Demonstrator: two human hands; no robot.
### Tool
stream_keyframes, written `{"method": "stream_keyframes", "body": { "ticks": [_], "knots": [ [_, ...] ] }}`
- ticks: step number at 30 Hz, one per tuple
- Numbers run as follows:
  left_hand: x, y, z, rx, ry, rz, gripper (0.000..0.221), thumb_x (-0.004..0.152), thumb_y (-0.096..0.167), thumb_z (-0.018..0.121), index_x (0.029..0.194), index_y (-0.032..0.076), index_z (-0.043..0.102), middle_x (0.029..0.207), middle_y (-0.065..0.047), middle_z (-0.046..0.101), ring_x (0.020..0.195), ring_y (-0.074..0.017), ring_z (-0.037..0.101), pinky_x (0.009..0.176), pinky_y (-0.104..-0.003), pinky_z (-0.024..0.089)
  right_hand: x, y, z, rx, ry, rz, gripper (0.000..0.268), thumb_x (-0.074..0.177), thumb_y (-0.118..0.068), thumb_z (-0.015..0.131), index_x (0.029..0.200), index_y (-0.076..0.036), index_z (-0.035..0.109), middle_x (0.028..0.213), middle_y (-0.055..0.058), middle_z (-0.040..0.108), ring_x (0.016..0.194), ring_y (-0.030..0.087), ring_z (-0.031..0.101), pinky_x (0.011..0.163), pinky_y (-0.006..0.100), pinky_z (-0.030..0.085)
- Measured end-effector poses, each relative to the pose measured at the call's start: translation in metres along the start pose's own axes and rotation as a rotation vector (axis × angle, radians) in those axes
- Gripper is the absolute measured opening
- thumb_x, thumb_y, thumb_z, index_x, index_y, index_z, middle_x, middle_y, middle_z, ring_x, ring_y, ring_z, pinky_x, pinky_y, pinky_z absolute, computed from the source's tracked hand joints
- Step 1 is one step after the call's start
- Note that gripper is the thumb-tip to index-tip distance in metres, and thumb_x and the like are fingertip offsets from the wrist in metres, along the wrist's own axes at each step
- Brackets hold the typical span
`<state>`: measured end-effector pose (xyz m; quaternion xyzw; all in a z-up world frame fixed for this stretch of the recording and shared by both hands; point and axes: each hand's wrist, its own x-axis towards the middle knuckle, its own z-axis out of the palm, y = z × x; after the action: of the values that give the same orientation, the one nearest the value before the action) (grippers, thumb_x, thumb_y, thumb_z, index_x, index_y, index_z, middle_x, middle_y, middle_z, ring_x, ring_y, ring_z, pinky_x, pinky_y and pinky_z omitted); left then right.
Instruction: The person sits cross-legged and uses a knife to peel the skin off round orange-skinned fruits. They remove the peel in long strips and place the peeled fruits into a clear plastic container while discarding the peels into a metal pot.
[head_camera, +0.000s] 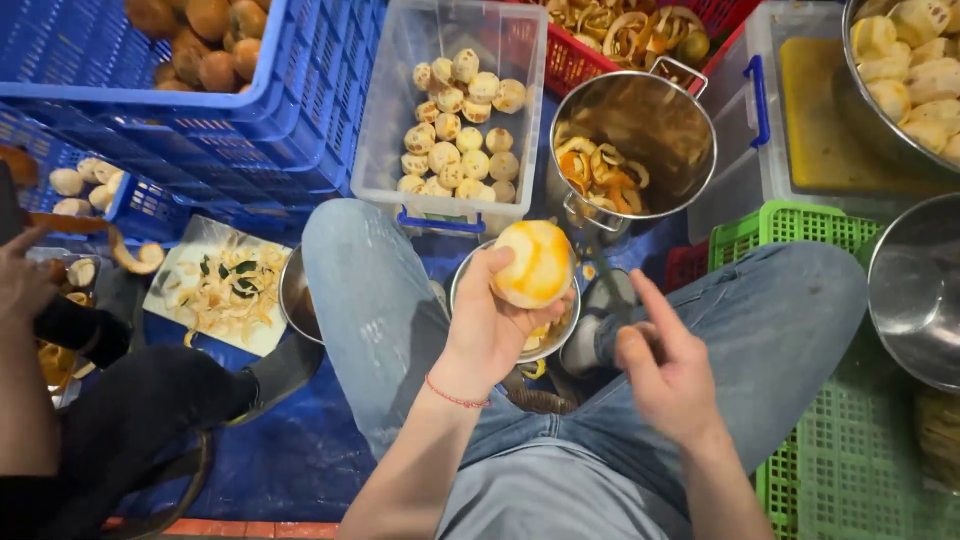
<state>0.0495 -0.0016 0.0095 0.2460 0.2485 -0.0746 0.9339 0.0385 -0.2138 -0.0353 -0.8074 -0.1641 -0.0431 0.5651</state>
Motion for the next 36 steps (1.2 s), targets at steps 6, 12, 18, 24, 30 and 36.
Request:
{"method": "stream_keyframes", "body": {
  "ticks": [6,12,18,24,30,36],
  "knots": [
    [0.017,-0.02,-0.029,0.002,-0.131,0.038,0.045,0.106,0.04,0.046,0.118,0.004,0.071,0.104,-0.011,0.076,0.089,-0.0225,0.074,0.066,-0.034,0.062,-0.023,-0.016,0.005,-0.372,-0.092,-0.392,0.039,0.1,-0.009,0.064,0.138,-0.01,0.062,0.07,0.002,0.046,0.057,0.015,0.042,0.053,0.027,0.04],
    [-0.014,0.008,0.021,-0.079,-0.032,-0.039,0.05,0.08,0.04,0.067,0.111,0.0,0.067,0.098,-0.019,0.07,0.082,-0.0303,0.067,0.076,-0.037,0.057,-0.024,-0.016,0.002,-0.648,-0.076,-0.504,0.034,0.098,-0.022,0.069,0.132,-0.022,0.068,0.075,0.002,0.049,0.052,0.02,0.046,0.049,0.031,0.041],
    [-0.011,0.002,0.019,-0.084,-0.095,0.011,0.052,0.086,0.038,0.063,0.124,0.003,0.063,0.107,-0.019,0.071,0.09,-0.0327,0.07,0.084,-0.039,0.057,-0.012,-0.01,0.006,-0.773,0.02,-0.568,0.037,0.099,-0.026,0.075,0.135,-0.03,0.067,0.074,0.001,0.046,0.053,0.019,0.045,0.049,0.032,0.039],
    [-0.021,0.011,0.022,-0.08,-0.023,-0.016,0.049,0.091,0.035,0.058,0.123,-0.002,0.066,0.103,-0.02,0.073,0.09,-0.0348,0.071,0.081,-0.04,0.06,-0.013,-0.004,-0.01,-0.814,0.006,-0.541,0.034,0.098,-0.026,0.072,0.131,-0.032,0.069,0.074,0.0,0.047,0.052,0.019,0.043,0.047,0.033,0.037],
    [0.014,-0.005,0.003,-0.087,-0.077,0.062,0.046,0.103,0.035,0.052,0.131,-0.001,0.057,0.122,-0.024,0.069,0.101,-0.0368,0.074,0.082,-0.045,0.063,0.017,-0.033,0.001,-0.637,0.045,-0.52,0.029,0.095,-0.026,0.064,0.122,-0.027,0.076,0.064,0.002,0.052,0.048,0.021,0.056,0.047,0.033,0.052],
    [0.034,-0.015,-0.016,-0.021,-0.134,0.019,0.039,0.105,0.03,0.049,0.123,-0.003,0.061,0.116,-0.026,0.072,0.095,-0.0369,0.075,0.071,-0.046,0.066,0.019,-0.027,0.002,-0.517,0.027,-0.489,0.031,0.093,-0.018,0.068,0.122,-0.019,0.077,0.063,0.003,0.056,0.047,0.024,0.058,0.047,0.031,0.051]
  ]
}}
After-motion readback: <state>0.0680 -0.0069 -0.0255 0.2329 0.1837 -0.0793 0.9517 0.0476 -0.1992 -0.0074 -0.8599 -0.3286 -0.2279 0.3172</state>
